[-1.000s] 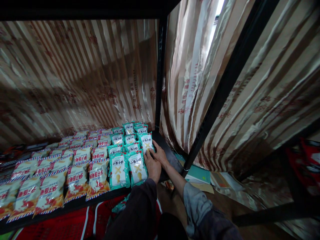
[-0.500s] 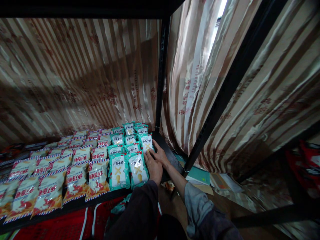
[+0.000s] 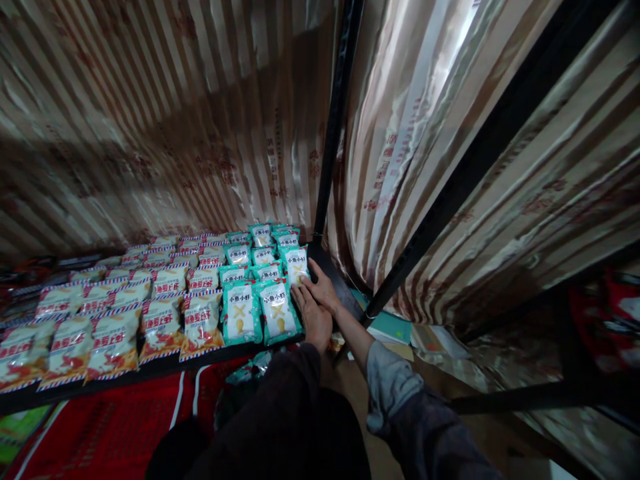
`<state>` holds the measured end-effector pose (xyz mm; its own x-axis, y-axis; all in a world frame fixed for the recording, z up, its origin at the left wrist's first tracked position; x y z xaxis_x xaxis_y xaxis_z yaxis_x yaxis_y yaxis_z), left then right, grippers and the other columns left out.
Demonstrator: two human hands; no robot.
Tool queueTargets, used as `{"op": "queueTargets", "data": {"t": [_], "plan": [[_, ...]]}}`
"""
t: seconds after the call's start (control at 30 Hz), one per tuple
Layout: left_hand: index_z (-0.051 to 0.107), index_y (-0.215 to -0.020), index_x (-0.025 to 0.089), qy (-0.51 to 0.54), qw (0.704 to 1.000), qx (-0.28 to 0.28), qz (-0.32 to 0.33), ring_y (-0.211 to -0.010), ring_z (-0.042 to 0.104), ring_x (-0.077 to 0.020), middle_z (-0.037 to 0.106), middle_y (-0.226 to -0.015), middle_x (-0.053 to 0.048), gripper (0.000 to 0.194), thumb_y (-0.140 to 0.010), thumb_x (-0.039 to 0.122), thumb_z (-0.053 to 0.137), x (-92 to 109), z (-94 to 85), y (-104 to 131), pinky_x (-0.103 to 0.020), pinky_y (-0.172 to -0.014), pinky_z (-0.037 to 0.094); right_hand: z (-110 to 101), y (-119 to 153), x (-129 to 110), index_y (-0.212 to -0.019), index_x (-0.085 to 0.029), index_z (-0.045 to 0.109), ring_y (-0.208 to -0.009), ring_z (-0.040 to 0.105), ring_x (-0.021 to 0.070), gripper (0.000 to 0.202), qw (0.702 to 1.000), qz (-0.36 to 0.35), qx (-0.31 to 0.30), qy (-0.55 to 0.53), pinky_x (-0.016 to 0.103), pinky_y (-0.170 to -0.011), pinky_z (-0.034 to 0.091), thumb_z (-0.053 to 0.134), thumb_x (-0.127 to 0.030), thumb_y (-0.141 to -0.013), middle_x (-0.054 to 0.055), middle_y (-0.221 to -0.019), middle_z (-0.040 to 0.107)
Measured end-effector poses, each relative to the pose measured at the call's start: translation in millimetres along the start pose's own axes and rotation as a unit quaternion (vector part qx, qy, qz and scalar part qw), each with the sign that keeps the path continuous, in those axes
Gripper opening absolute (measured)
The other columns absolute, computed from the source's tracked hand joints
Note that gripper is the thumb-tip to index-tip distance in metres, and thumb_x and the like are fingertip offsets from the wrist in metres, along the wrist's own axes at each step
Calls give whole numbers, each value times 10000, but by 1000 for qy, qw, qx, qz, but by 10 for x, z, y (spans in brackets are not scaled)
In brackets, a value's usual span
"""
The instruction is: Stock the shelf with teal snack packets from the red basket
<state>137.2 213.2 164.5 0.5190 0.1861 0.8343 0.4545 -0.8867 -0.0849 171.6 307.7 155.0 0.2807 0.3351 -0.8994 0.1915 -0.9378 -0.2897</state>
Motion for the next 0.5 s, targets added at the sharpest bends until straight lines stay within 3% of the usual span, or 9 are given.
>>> {"op": "queueTargets", "data": {"t": [0.17, 0.3, 0.4, 0.5], "plan": [[267, -1353, -39, 16, 1000, -20, -4, -1379, 19, -239, 144, -1478, -225, 684, -683, 11, 395, 66, -60, 103, -353, -1131, 107, -75, 90, -30, -1295, -239, 453, -1215, 465, 199, 554, 999, 0, 24, 42, 375, -1046, 343, 561, -325, -759, 38, -1339, 488], [376, -1304, 0, 44, 999, -24, 9, -1366, 182, -228, 264, -1447, -208, 624, -681, 10, 400, 77, -122, 242, -333, -1121, 180, -172, 263, -169, -1215, -261, 528, -1168, 507, 199, 444, 996, -13, 53, 68, 382, -1024, 368, 527, -311, -774, 23, -1265, 556], [463, -1240, 43, 75, 996, -31, 42, -1305, 336, -191, 422, -1364, -175, 565, -682, -2, 380, 11, -212, 428, -294, -1093, 252, -206, 523, -333, -1127, -221, 590, -1089, 558, 205, 357, 993, -21, 85, 75, 388, -981, 406, 479, -313, -801, 52, -1171, 616], [525, -1167, 117, 102, 993, -43, 43, -1206, 462, -179, 538, -1257, -124, 507, -695, 6, 376, -124, -366, 685, -294, -1039, 332, -149, 898, -477, -1047, -194, 632, -1025, 589, 199, 309, 996, -40, 76, 38, 362, -939, 437, 468, -313, -813, 69, -1083, 654]]}}
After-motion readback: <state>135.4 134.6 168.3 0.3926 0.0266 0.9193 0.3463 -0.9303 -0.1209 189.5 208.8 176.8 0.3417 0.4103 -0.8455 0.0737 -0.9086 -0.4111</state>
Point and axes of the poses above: each hand's wrist, its own y-axis away from the middle knuckle, its own z-axis out of the palm, x = y × z, the point moved 1 cm from there along -y, towards the middle knuckle
